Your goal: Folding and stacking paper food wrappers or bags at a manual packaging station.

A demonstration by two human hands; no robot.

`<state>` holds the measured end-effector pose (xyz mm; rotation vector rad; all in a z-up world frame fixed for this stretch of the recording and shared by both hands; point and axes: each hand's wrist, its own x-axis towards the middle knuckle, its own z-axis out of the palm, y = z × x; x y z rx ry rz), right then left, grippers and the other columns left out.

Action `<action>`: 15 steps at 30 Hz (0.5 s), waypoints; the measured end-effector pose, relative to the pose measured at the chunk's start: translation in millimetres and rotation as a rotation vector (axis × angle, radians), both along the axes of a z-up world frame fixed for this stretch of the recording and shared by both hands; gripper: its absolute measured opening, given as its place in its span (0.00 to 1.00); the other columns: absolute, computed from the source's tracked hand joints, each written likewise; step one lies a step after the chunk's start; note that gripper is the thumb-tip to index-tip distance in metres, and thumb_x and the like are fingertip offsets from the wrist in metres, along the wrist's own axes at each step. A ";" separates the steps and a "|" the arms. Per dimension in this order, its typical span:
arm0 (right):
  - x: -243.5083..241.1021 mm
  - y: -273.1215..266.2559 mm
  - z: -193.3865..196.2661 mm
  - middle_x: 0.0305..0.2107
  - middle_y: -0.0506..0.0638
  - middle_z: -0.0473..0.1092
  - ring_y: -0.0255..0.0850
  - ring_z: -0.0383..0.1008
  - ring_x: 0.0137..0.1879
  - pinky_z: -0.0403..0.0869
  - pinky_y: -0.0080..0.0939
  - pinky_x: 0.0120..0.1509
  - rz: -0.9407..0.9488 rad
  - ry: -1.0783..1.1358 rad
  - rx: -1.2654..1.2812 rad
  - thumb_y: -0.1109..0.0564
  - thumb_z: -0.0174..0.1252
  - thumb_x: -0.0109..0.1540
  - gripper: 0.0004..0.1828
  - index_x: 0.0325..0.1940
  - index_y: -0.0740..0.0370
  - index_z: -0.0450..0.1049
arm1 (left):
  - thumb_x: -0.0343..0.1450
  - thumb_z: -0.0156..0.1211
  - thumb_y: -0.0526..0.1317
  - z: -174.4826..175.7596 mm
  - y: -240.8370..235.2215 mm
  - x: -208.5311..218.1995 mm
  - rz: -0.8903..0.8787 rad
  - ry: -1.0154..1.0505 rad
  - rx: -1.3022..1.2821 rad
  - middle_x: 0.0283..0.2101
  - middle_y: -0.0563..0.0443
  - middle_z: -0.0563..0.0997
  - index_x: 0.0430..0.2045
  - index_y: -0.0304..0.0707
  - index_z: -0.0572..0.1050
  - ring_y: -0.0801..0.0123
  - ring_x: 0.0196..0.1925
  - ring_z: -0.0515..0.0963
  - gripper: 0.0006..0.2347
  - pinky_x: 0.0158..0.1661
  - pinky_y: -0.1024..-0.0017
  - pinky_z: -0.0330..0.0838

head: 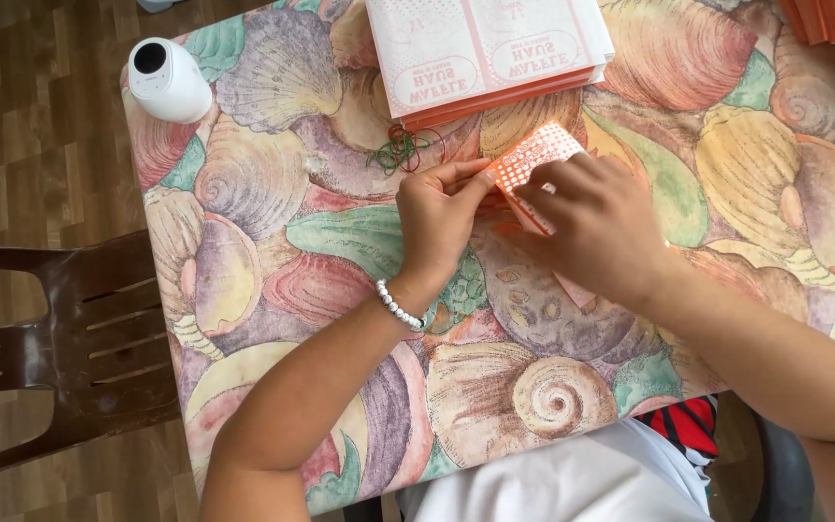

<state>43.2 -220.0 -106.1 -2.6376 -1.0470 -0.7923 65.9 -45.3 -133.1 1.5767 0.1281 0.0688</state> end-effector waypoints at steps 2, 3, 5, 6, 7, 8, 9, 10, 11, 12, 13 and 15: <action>4.3 0.0 -18.5 0.32 0.48 0.72 0.42 0.71 0.35 0.70 0.41 0.39 0.026 -0.092 -0.004 0.50 0.67 0.63 0.10 0.35 0.58 0.80 | 0.66 0.67 0.33 -1.0 0.8 -2.1 -0.004 -0.006 -0.026 0.29 0.42 0.87 0.36 0.30 0.84 0.73 0.31 0.85 0.08 0.33 0.75 0.84; 6.2 -0.3 -27.5 0.30 0.49 0.67 0.45 0.69 0.33 0.67 0.44 0.38 0.056 -0.184 -0.009 0.58 0.63 0.62 0.06 0.31 0.60 0.76 | 0.67 0.65 0.33 -1.3 1.0 -3.4 -0.005 -0.013 -0.053 0.27 0.41 0.86 0.37 0.30 0.84 0.74 0.28 0.82 0.08 0.31 0.72 0.82; 5.6 -6.6 -27.6 0.29 0.49 0.67 0.45 0.69 0.32 0.66 0.43 0.38 0.099 -0.194 -0.019 0.59 0.62 0.63 0.08 0.29 0.61 0.74 | 0.66 0.66 0.34 5.3 2.1 -8.2 -0.035 0.014 -0.018 0.24 0.44 0.85 0.34 0.32 0.84 0.75 0.25 0.82 0.07 0.28 0.73 0.81; 5.8 -9.0 -27.9 0.28 0.49 0.66 0.45 0.68 0.32 0.66 0.42 0.38 0.146 -0.205 -0.028 0.61 0.62 0.63 0.10 0.27 0.61 0.73 | 0.65 0.66 0.35 8.6 3.4 -10.4 -0.061 0.040 0.017 0.21 0.47 0.85 0.30 0.34 0.85 0.76 0.22 0.82 0.06 0.25 0.73 0.81; 1.4 -13.3 -20.1 0.28 0.49 0.66 0.45 0.68 0.32 0.66 0.42 0.38 0.147 -0.203 -0.027 0.61 0.62 0.63 0.10 0.27 0.61 0.73 | 0.65 0.66 0.35 11.0 7.4 -9.1 -0.060 0.042 0.018 0.21 0.47 0.85 0.30 0.34 0.85 0.76 0.22 0.82 0.06 0.25 0.73 0.81; -2.8 -17.6 -12.5 0.28 0.50 0.68 0.45 0.70 0.34 0.67 0.42 0.40 0.206 -0.181 -0.081 0.61 0.63 0.63 0.08 0.29 0.61 0.76 | 0.64 0.66 0.38 13.3 11.5 -7.7 -0.130 0.048 0.106 0.18 0.49 0.83 0.24 0.38 0.84 0.75 0.19 0.83 0.04 0.22 0.76 0.80; -6.3 -22.5 -4.6 0.29 0.50 0.71 0.44 0.72 0.36 0.68 0.42 0.43 0.265 -0.161 -0.136 0.62 0.64 0.63 0.06 0.30 0.61 0.78 | 0.63 0.66 0.41 15.6 14.9 -5.2 -0.202 0.051 0.191 0.15 0.52 0.82 0.19 0.42 0.83 0.74 0.16 0.83 0.05 0.20 0.79 0.80; -9.2 -32.2 -4.6 0.29 0.50 0.71 0.44 0.72 0.36 0.68 0.42 0.43 0.265 -0.160 -0.137 0.62 0.64 0.63 0.06 0.30 0.61 0.78 | 0.63 0.66 0.41 13.7 15.4 -4.9 -0.203 0.052 0.190 0.15 0.52 0.82 0.19 0.42 0.83 0.74 0.16 0.83 0.05 0.20 0.79 0.80; -12.7 -42.5 -4.4 0.35 0.50 0.71 0.45 0.72 0.40 0.70 0.43 0.47 0.299 -0.088 -0.247 0.62 0.60 0.65 0.03 0.36 0.61 0.77 | 0.68 0.63 0.39 11.6 15.2 -5.3 -0.241 -0.274 0.383 0.19 0.54 0.81 0.22 0.40 0.80 0.76 0.19 0.79 0.05 0.21 0.80 0.74; -16.2 -52.8 -3.8 0.41 0.50 0.71 0.46 0.72 0.45 0.71 0.45 0.51 0.332 -0.017 -0.356 0.63 0.56 0.67 0.03 0.42 0.60 0.76 | 0.73 0.60 0.37 9.7 15.0 -5.8 -0.273 -0.602 0.572 0.22 0.56 0.80 0.26 0.39 0.78 0.78 0.21 0.75 0.06 0.21 0.81 0.67; -16.2 -54.8 -7.4 0.41 0.50 0.71 0.46 0.72 0.45 0.71 0.45 0.51 0.332 -0.017 -0.358 0.63 0.56 0.67 0.03 0.42 0.60 0.76 | 0.73 0.60 0.37 4.1 10.8 -4.9 -0.272 -0.603 0.570 0.22 0.56 0.80 0.26 0.39 0.78 0.78 0.21 0.75 0.06 0.21 0.81 0.67; -17.6 -59.4 -14.7 0.40 0.50 0.73 0.46 0.72 0.42 0.72 0.46 0.48 0.332 0.015 -0.322 0.60 0.59 0.66 0.02 0.42 0.60 0.76 | 0.76 0.53 0.35 -6.8 1.6 -3.7 -0.498 -0.644 0.781 0.58 0.39 0.79 0.50 0.33 0.76 0.55 0.59 0.80 0.10 0.58 0.64 0.78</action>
